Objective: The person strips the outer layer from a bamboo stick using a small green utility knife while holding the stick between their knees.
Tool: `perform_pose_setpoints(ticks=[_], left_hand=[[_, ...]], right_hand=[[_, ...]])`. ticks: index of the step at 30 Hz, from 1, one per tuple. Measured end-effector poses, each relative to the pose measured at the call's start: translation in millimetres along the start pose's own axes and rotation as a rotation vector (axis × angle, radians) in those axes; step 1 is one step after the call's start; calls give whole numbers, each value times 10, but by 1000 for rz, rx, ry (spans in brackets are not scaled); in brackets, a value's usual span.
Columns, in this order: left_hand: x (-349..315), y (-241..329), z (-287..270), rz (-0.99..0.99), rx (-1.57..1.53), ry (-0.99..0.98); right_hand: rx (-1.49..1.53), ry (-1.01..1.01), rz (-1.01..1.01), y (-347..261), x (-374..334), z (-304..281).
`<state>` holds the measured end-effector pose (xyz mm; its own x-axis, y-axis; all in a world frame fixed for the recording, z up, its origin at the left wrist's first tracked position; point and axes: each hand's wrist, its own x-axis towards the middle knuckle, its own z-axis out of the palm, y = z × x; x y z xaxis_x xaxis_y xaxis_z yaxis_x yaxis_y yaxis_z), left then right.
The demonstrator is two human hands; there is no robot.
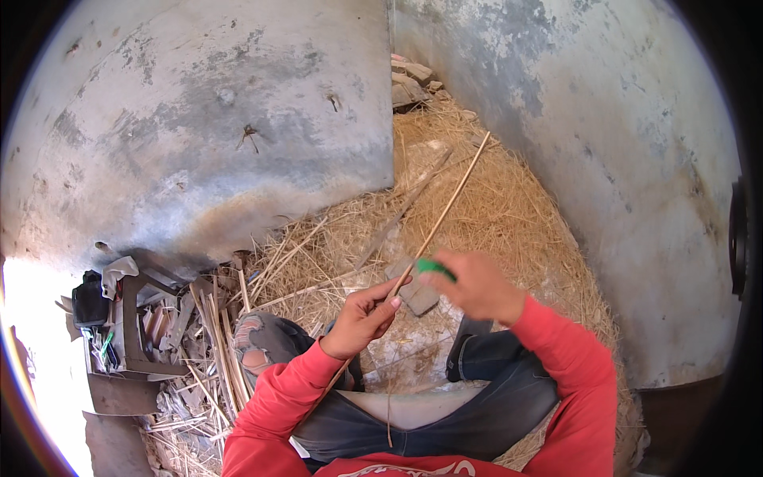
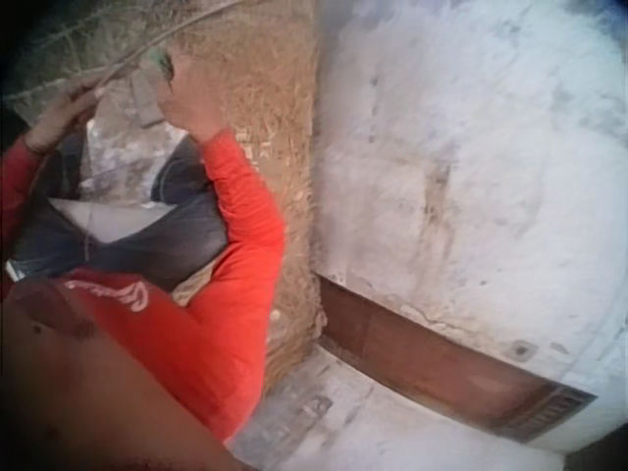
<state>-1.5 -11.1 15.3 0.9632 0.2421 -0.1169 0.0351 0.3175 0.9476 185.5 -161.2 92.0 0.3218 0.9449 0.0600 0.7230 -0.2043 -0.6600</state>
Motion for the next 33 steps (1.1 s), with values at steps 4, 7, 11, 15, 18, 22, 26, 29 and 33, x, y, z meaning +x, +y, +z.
perform_pose_setpoints(ticks=[4, 7, 11, 15, 18, 22, 26, 29, 33], left_hand=[[22, 8, -23, -16, 21, 17], [12, 37, -47, -19, -1, 23], [-26, 52, -66, -40, -32, 34], [-8, 29, -53, -25, -145, 41], [-10, 116, -46, -19, -134, 20], [-22, 137, -2, -19, -77, 5], [-77, 116, -43, 3, -109, 4], [-50, 62, -82, 3, -159, -4], [-116, 94, -70, -32, -85, 1]], right_hand=[[79, -75, -15, -80, -20, 298], [97, 176, -27, 230, 122, 307], [158, 43, 31, 204, 209, 134], [159, 5, -77, 46, 92, 370], [147, 15, -66, 160, 194, 246], [155, 244, 11, 501, 343, 45], [90, 80, 19, 141, 238, 84], [18, -32, -71, -2, 78, 345], [127, 179, 89, 404, 331, 89]])
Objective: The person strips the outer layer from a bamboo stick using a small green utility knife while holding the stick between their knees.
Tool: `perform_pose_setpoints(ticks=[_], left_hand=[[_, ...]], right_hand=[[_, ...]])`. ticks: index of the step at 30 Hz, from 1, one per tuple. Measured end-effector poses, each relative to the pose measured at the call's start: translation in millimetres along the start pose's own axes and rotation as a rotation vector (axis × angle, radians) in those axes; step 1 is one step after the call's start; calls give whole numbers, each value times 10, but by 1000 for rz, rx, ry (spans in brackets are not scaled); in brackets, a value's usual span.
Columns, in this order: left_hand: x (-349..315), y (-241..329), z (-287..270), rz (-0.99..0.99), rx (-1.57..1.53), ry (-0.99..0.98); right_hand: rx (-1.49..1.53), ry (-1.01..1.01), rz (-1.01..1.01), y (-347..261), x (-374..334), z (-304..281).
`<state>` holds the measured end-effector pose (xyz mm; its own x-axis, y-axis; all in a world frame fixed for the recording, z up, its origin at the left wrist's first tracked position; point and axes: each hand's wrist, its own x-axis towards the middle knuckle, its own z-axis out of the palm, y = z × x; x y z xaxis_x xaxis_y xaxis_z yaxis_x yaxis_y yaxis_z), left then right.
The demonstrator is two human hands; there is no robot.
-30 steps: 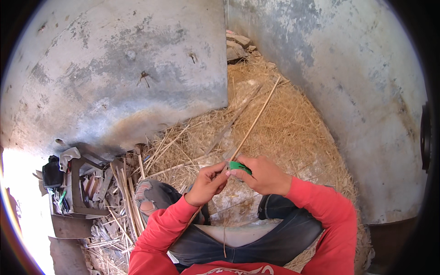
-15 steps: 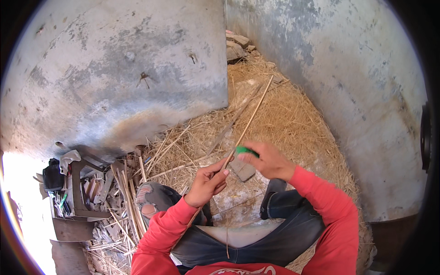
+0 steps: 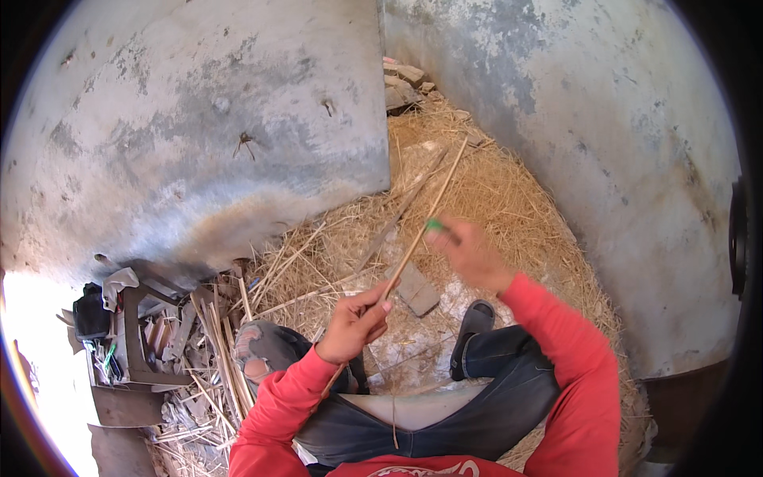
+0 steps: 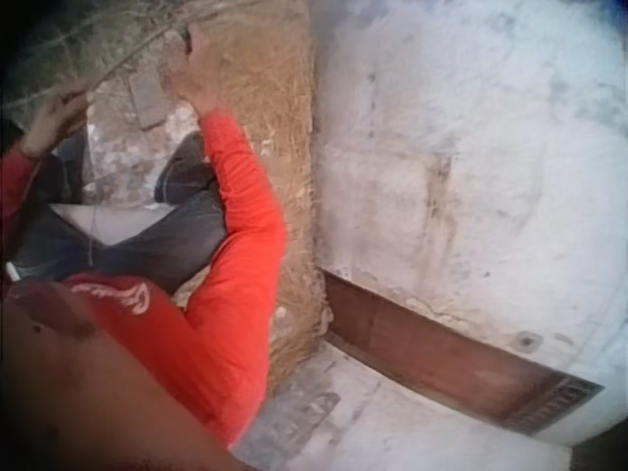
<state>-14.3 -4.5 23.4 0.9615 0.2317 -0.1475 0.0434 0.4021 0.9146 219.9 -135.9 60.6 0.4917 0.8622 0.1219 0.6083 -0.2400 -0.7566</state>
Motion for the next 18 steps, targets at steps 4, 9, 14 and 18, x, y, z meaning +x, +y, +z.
perform_pose_setpoints(ticks=[4, 9, 14, 18], left_hand=[[-46, -67, 95, -19, 90, -111], [-55, 8, 200, -39, 54, -177], [43, 6, 92, -12, -28, -128], [47, -47, 78, 1, 57, -105]], right_hand=[[-17, 459, 269, 743, 361, -794], [417, 591, 321, 1260, 237, -1355], [232, 544, 101, 465, 42, -1062], [-177, 457, -34, 75, 6, -771]])
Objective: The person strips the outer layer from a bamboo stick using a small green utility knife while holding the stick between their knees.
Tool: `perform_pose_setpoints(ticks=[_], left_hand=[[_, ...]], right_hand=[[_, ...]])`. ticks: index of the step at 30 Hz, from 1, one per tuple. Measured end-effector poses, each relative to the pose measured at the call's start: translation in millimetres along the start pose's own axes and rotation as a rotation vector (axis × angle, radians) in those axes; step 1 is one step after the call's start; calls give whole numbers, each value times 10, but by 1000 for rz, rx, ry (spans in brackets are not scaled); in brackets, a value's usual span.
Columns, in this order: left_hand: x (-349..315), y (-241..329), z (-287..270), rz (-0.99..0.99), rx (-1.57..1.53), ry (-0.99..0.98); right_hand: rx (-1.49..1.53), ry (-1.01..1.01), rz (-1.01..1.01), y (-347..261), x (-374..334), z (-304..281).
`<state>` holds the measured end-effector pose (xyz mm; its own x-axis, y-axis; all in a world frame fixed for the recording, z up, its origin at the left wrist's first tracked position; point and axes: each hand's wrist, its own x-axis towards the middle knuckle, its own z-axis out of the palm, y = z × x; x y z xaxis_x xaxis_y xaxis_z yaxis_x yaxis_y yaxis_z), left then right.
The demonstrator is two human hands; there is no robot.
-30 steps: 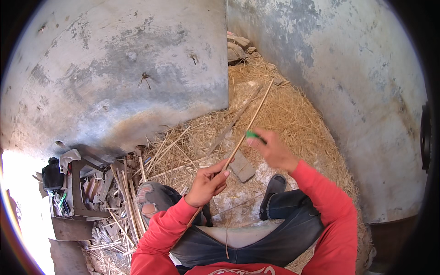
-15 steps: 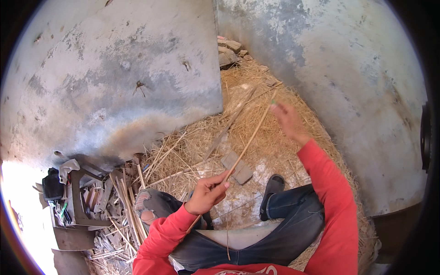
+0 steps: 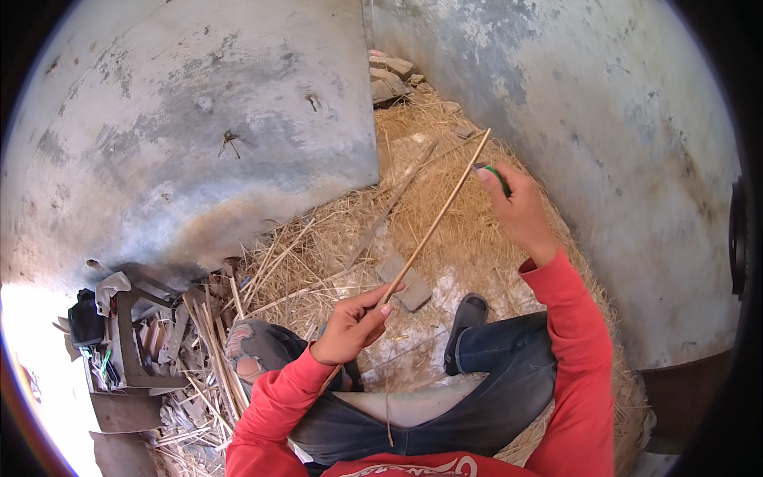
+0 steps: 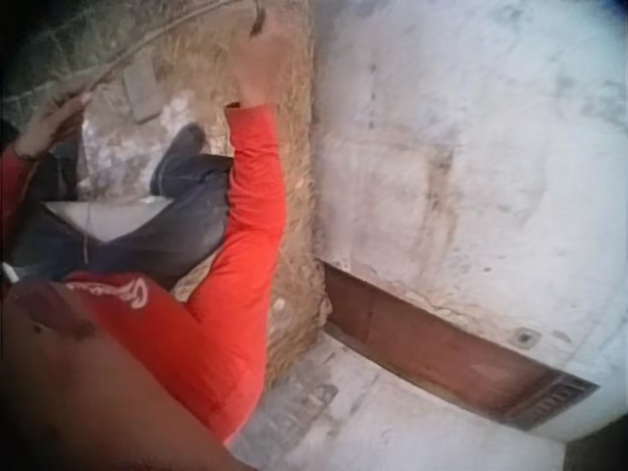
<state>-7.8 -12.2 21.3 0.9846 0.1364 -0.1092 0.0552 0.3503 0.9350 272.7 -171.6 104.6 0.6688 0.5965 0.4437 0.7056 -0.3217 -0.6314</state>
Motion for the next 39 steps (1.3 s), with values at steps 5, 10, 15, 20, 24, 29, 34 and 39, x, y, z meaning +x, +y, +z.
perform_pose_setpoints(ticks=[5, 10, 15, 20, 24, 29, 34, 39], left_hand=[[11, -57, 64, 17, 113, 12], [40, -64, 45, 40, 95, 67], [54, 70, -3, 34, 11, 103], [63, 34, 12, 11, -66, 52], [46, 6, -78, 26, -133, 96], [43, 30, -81, 31, -104, 132], [101, 48, -18, 60, -85, 157], [48, 16, -67, 55, -36, 172]], right_hand=[[-85, 3, 43, 226, 168, -24], [10, -121, -33, 94, -140, 275], [-25, -240, -64, -365, -322, 457], [9, -211, 82, -147, -78, 298], [13, -406, -125, -604, -719, 736], [57, -313, -14, -480, -328, 605], [-75, -477, -81, -672, -651, 667], [52, -317, 3, -463, -406, 712]])
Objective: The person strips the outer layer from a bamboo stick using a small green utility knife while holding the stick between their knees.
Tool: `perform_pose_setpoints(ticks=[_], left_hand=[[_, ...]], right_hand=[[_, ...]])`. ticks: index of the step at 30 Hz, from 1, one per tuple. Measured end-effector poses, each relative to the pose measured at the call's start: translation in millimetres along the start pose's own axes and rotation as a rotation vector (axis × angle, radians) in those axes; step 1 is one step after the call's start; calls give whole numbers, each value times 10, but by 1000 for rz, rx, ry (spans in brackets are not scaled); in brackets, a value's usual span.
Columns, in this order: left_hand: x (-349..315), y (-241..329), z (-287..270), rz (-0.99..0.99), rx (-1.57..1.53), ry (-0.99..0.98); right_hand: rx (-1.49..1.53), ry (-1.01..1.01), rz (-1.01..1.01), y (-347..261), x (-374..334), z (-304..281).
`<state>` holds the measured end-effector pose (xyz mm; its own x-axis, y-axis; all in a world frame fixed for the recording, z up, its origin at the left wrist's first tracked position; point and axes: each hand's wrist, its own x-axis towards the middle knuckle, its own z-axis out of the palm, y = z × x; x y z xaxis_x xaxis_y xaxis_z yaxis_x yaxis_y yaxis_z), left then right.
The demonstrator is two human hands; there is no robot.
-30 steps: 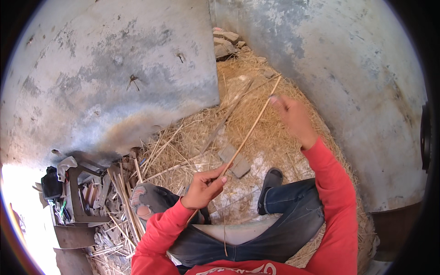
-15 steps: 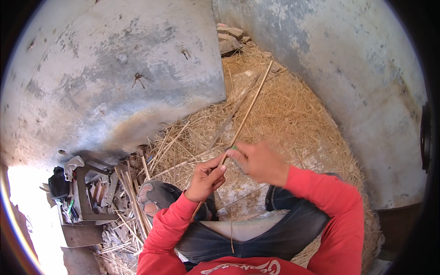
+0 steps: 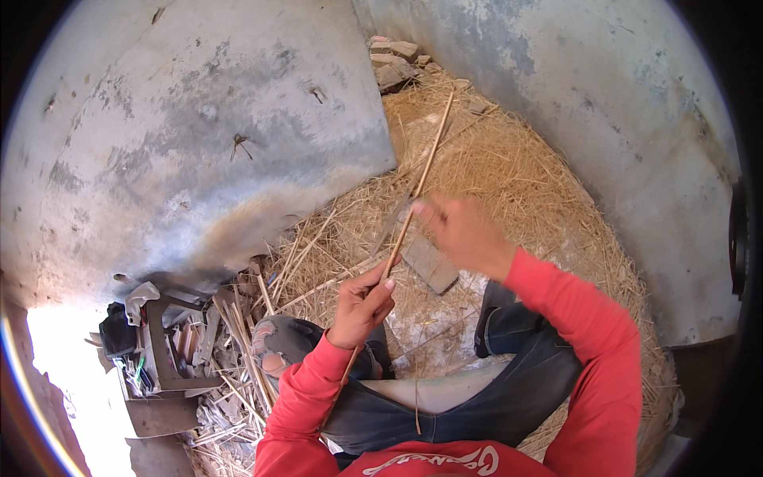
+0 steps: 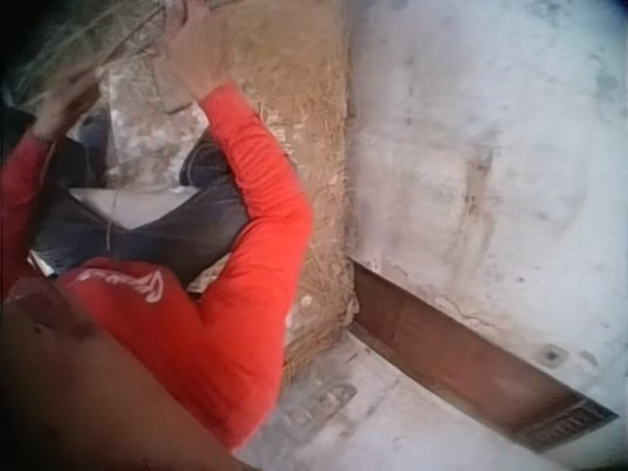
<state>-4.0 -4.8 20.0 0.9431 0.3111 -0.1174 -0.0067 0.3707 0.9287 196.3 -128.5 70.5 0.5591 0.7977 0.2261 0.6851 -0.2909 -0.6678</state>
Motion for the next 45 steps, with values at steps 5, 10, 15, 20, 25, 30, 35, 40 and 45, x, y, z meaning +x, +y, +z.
perform_pose_setpoints(ticks=[5, 10, 15, 20, 25, 30, 35, 40, 45], left_hand=[[28, 17, 72, 17, -8, 34], [42, 33, 22, 29, -16, 7], [51, -51, -15, 56, -37, 20], [52, -31, -13, 83, -37, 30], [67, 2, 21, 98, 56, 83], [55, -19, -1, 77, 4, 69], [27, -20, -9, 53, -84, 55], [37, -60, -29, 54, -126, 64], [52, -20, -20, 82, -99, 74]], right_hand=[[53, -110, -37, -138, -183, 98], [233, -66, -93, -103, -162, 133], [312, -173, -91, -74, -271, 338], [683, -534, 219, -139, -165, 117], [429, -143, -59, -35, -142, 161], [208, -133, -120, -151, -311, 247], [368, -293, -6, -193, -318, 301], [558, -355, 25, -87, -277, 412], [776, -427, 194, -78, -226, 383]])
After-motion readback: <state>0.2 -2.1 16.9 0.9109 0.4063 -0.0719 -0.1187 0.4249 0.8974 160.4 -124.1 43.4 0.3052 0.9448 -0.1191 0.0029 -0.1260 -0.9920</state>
